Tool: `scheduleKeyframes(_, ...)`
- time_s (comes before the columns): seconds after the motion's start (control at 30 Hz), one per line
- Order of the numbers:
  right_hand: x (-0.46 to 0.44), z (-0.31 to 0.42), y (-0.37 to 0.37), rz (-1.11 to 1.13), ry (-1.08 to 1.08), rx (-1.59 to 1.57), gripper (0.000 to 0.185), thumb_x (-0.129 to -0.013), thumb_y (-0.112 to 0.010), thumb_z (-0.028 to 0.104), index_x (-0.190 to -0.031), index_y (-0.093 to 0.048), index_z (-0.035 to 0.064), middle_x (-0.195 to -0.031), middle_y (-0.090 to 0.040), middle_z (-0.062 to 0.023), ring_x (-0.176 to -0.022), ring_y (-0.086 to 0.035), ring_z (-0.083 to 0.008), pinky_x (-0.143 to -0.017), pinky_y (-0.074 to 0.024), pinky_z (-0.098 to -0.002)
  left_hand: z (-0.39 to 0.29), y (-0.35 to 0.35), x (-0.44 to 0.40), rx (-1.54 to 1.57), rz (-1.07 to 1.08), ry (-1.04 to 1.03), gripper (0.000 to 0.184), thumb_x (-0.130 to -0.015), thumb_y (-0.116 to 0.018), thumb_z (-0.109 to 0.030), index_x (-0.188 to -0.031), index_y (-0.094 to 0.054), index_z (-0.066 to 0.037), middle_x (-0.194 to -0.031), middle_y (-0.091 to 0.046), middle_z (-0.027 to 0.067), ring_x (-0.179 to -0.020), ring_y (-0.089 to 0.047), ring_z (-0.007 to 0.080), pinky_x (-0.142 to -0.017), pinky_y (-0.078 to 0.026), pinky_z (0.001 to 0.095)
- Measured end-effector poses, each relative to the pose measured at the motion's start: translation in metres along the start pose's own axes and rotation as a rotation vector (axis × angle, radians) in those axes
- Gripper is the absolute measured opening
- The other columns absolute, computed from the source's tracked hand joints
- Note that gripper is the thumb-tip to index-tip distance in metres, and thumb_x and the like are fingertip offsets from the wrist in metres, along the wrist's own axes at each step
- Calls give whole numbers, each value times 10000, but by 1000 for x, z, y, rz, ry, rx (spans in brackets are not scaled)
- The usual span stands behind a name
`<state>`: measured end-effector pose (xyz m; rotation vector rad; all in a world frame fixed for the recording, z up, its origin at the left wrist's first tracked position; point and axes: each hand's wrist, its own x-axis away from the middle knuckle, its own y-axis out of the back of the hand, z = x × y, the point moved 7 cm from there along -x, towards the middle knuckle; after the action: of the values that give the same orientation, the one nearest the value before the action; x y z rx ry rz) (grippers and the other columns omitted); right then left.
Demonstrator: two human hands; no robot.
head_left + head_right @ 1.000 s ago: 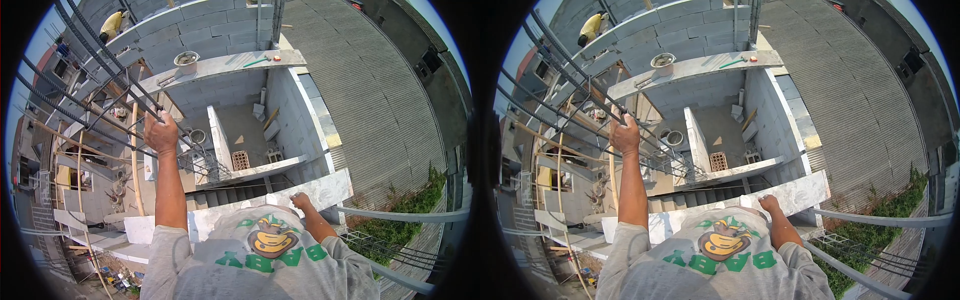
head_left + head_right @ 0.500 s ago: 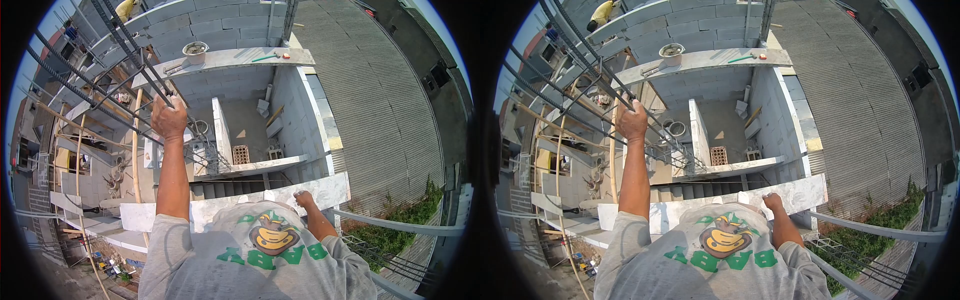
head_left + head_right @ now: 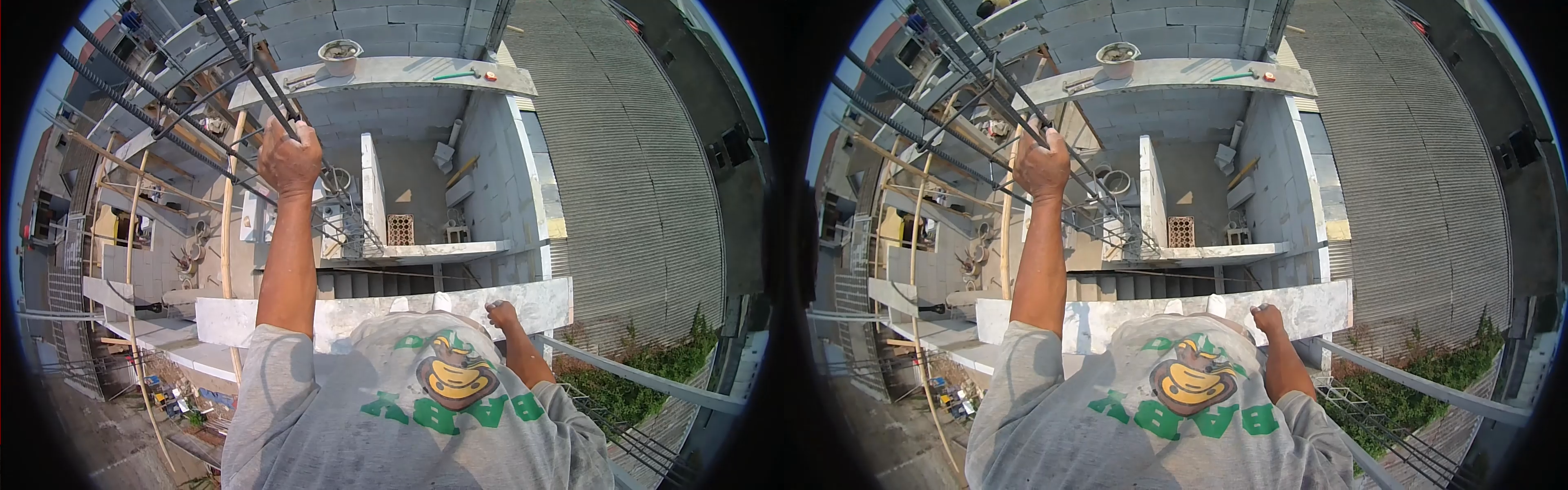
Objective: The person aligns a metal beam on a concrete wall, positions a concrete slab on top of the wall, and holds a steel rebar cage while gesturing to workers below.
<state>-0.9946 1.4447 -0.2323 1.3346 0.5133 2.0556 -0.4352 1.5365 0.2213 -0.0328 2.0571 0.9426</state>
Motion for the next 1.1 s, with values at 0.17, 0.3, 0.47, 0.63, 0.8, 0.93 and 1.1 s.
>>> scheduleKeyframes(0.17,31,27,17,77,-143,-215,222,-826,-591,229,-852,-594,8,-639,-592,-79,-493,-550,-168,-425,-420,-297,-12,15,-2,-20,-74,-62,334,-757,-560,-213,-1008,-577,6,-982,-635,189,-864,-628,351,-760,-499,422)
scheduleKeyframes(0.3,42,35,17,146,-221,-302,214,-830,-568,211,-875,-573,2,-653,-581,-90,-493,-541,-169,-408,-408,-295,-14,14,-2,55,-41,-15,284,-735,-567,-185,-991,-574,-61,-989,-631,148,-857,-629,313,-733,-499,405)
scheduleKeyframes(0.47,44,42,28,156,-248,-318,238,-833,-569,229,-858,-582,-7,-645,-584,-88,-478,-557,-189,-397,-411,-298,-18,17,-2,106,-50,-19,315,-707,-587,-169,-1001,-566,-60,-1004,-618,142,-896,-618,299,-732,-486,392)
scheduleKeyframes(0.63,38,58,40,198,-209,-250,265,-848,-533,223,-893,-576,-34,-694,-613,-125,-477,-565,-201,-390,-421,-302,-19,23,-2,159,-152,-64,338,-702,-595,-177,-1020,-574,-65,-987,-623,123,-866,-621,280,-731,-485,374)
scheduleKeyframes(0.8,40,91,60,155,-159,-148,259,-849,-538,205,-931,-586,-35,-689,-608,-122,-493,-567,-190,-399,-422,-297,-20,24,0,179,-149,-42,355,-701,-589,-174,-1037,-569,-64,-991,-625,113,-893,-616,271,-738,-480,364)
scheduleKeyframes(0.93,29,108,66,176,-100,-125,253,-847,-553,205,-932,-590,-30,-684,-603,-110,-502,-568,-180,-405,-417,-292,-20,23,1,184,-136,-43,380,-705,-585,-165,-1068,-550,-56,-1012,-620,118,-951,-600,262,-762,-462,362)
scheduleKeyframes(1.1,10,118,68,205,-40,-119,229,-845,-559,207,-880,-588,-18,-670,-590,-93,-503,-567,-172,-403,-407,-288,-18,8,3,196,5,22,483,-703,-652,-244,-1117,-516,-36,-1106,-605,142,-1153,-520,270,-862,-412,406)
